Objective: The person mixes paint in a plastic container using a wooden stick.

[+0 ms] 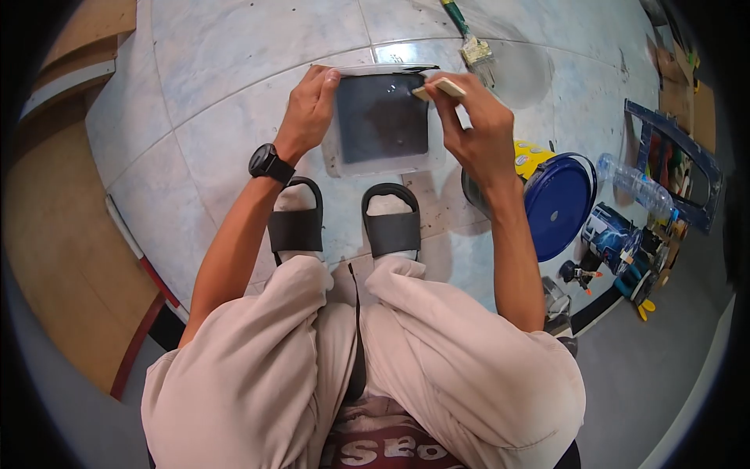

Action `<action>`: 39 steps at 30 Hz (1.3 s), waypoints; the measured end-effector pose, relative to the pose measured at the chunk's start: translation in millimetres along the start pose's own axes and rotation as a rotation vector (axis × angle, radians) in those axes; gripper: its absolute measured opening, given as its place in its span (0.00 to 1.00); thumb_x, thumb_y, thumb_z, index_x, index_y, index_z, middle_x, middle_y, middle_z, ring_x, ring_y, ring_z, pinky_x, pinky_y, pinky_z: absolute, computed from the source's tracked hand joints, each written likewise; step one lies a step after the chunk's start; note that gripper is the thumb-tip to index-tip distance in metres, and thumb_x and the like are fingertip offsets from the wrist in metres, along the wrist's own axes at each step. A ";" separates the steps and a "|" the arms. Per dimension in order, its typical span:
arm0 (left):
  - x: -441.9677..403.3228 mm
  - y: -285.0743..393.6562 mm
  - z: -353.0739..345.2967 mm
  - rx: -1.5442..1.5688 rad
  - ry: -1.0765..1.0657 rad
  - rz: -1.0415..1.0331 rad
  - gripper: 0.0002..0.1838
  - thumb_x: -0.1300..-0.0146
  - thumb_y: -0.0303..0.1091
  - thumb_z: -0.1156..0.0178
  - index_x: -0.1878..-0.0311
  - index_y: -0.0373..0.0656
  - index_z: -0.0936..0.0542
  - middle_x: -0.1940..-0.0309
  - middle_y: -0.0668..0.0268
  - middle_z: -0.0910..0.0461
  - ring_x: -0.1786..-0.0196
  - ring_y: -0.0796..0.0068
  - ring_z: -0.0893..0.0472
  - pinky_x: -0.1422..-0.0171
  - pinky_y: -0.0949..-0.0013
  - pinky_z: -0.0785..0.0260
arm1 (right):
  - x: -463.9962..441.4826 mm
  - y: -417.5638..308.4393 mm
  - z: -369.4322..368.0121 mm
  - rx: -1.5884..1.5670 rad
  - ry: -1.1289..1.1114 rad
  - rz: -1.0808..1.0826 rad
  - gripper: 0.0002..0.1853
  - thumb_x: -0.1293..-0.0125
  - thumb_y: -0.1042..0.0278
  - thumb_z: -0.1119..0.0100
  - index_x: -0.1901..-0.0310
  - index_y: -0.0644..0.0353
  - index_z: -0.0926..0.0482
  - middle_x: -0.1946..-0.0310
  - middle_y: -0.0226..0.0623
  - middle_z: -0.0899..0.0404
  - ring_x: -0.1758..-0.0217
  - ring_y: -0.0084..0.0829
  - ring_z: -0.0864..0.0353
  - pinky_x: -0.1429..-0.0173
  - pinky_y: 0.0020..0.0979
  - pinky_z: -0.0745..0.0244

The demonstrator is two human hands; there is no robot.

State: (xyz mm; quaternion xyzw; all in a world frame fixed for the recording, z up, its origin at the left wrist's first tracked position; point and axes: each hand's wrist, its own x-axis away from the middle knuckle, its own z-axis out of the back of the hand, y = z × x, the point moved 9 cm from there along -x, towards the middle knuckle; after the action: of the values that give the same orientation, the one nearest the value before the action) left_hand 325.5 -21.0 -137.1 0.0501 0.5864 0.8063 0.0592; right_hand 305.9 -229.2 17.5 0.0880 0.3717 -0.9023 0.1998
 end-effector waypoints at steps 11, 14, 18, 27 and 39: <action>0.5 -1.8 -6.0 -0.064 -0.030 0.109 0.27 0.13 0.50 0.53 0.43 0.32 0.18 0.48 0.49 0.19 0.48 0.50 0.18 0.39 0.56 0.27 | 76.6 40.8 20.4 -0.184 0.262 -0.606 0.06 0.22 0.72 0.34 0.52 0.66 0.14 0.60 0.38 0.11 0.66 0.26 0.11 0.58 0.29 0.19; 5.8 8.2 -2.8 -0.131 0.024 0.026 0.27 0.12 0.51 0.53 0.42 0.33 0.17 0.48 0.49 0.18 0.50 0.52 0.18 0.39 0.57 0.27 | 61.8 33.7 23.8 -0.266 0.315 -0.507 0.06 0.22 0.73 0.33 0.50 0.65 0.14 0.57 0.36 0.09 0.64 0.25 0.10 0.57 0.28 0.18; 16.3 9.6 1.0 -0.033 0.066 0.113 0.28 0.12 0.53 0.54 0.39 0.34 0.17 0.55 0.54 0.17 0.54 0.62 0.19 0.41 0.62 0.26 | 49.0 22.1 21.0 -0.214 0.297 -0.321 0.06 0.24 0.75 0.33 0.50 0.65 0.14 0.56 0.37 0.10 0.63 0.27 0.09 0.56 0.29 0.18; 20.5 -2.2 11.1 0.107 0.127 0.230 0.31 0.11 0.57 0.57 0.33 0.40 0.18 0.56 0.66 0.17 0.51 0.75 0.23 0.40 0.69 0.29 | 90.2 20.2 10.7 0.006 0.276 -0.346 0.04 0.24 0.77 0.35 0.52 0.67 0.17 0.58 0.39 0.11 0.65 0.29 0.13 0.58 0.31 0.19; 31.1 -4.3 8.8 0.272 0.171 0.180 0.29 0.10 0.55 0.59 0.33 0.40 0.21 0.42 0.60 0.17 0.35 0.70 0.22 0.26 0.66 0.34 | 144.8 42.2 -54.8 -0.715 0.534 -0.808 0.11 0.15 0.67 0.42 0.47 0.69 0.19 0.62 0.36 0.14 0.65 0.21 0.14 0.58 0.23 0.22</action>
State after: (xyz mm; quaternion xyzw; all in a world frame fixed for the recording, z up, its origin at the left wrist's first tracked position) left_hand 296.2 -6.6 -138.2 0.0414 0.6862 0.7229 -0.0704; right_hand 193.4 -260.5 -92.6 0.0906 0.6933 -0.6727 -0.2419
